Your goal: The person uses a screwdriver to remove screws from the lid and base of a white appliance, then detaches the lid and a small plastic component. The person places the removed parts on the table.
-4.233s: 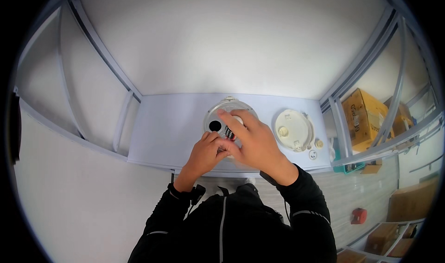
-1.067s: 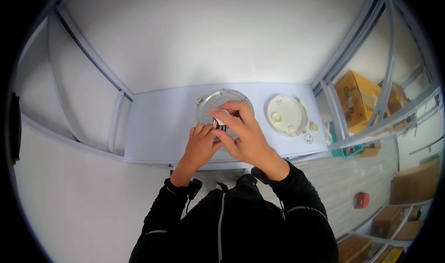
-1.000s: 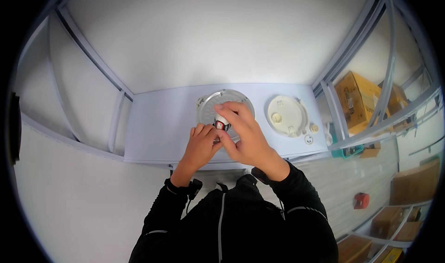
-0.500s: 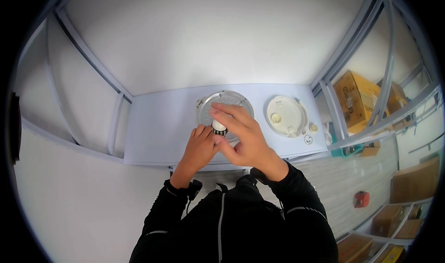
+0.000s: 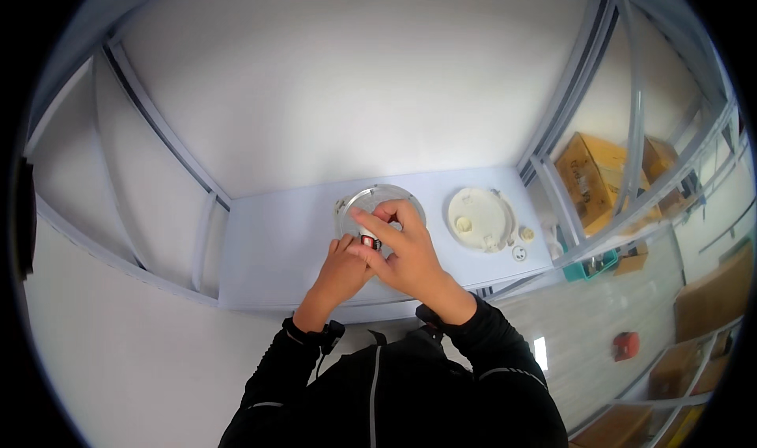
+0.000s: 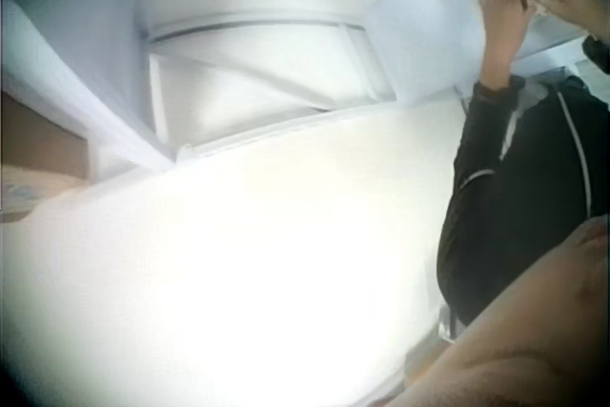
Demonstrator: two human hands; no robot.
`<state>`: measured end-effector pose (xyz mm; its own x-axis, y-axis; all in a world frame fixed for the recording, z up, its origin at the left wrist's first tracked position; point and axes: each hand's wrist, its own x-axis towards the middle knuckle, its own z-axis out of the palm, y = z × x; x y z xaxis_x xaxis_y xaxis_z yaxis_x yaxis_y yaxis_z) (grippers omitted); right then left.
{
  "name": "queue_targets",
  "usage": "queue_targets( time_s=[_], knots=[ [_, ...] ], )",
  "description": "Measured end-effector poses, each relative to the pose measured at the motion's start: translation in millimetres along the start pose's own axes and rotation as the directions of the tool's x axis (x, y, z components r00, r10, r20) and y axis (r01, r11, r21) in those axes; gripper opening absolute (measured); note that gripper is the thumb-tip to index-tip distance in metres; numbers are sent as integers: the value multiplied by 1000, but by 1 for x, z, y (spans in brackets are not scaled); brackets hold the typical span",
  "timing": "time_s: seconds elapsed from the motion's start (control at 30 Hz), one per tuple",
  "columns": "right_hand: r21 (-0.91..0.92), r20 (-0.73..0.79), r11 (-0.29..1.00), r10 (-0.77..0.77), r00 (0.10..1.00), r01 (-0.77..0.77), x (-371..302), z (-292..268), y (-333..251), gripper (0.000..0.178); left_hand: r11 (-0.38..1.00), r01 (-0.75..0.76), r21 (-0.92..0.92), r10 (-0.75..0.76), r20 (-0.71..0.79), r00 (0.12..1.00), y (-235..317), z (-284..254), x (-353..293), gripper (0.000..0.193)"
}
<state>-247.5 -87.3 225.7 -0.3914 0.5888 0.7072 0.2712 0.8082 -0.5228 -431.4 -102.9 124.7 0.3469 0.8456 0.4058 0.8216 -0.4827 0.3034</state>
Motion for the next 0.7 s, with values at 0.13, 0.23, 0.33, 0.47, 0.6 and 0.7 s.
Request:
queue_targets(
  time_s=[0.13, 0.23, 0.33, 0.47, 0.6, 0.7],
  knots=[
    [171, -89, 983, 75, 993, -59, -1, 11, -15, 60, 999, -15, 45, 17, -30, 999, -4, 3, -7, 27],
    [8, -116, 997, -74, 990, 76, 3, 8, -19, 55, 998, -34, 45, 35, -21, 999, -6, 11, -5, 26],
    [-109, -147, 990, -102, 984, 86, 2, 6, -18, 55, 1000, -26, -16, 26, -9, 1000, -7, 13, -2, 26],
    [19, -142, 998, -53, 988, 57, -2, 10, -11, 55, 996, -63, 64, 72, -144, 987, -4, 10, -5, 27],
    [2, -95, 988, -154, 984, 155, 2, -1, -11, 54, 997, -29, 75, 41, -162, 986, -2, 18, -8, 29],
    [-81, -88, 990, -119, 989, 112, 5, -9, -14, 52, 999, -7, 48, 12, -101, 995, 0, 16, -7, 29]
  ],
)
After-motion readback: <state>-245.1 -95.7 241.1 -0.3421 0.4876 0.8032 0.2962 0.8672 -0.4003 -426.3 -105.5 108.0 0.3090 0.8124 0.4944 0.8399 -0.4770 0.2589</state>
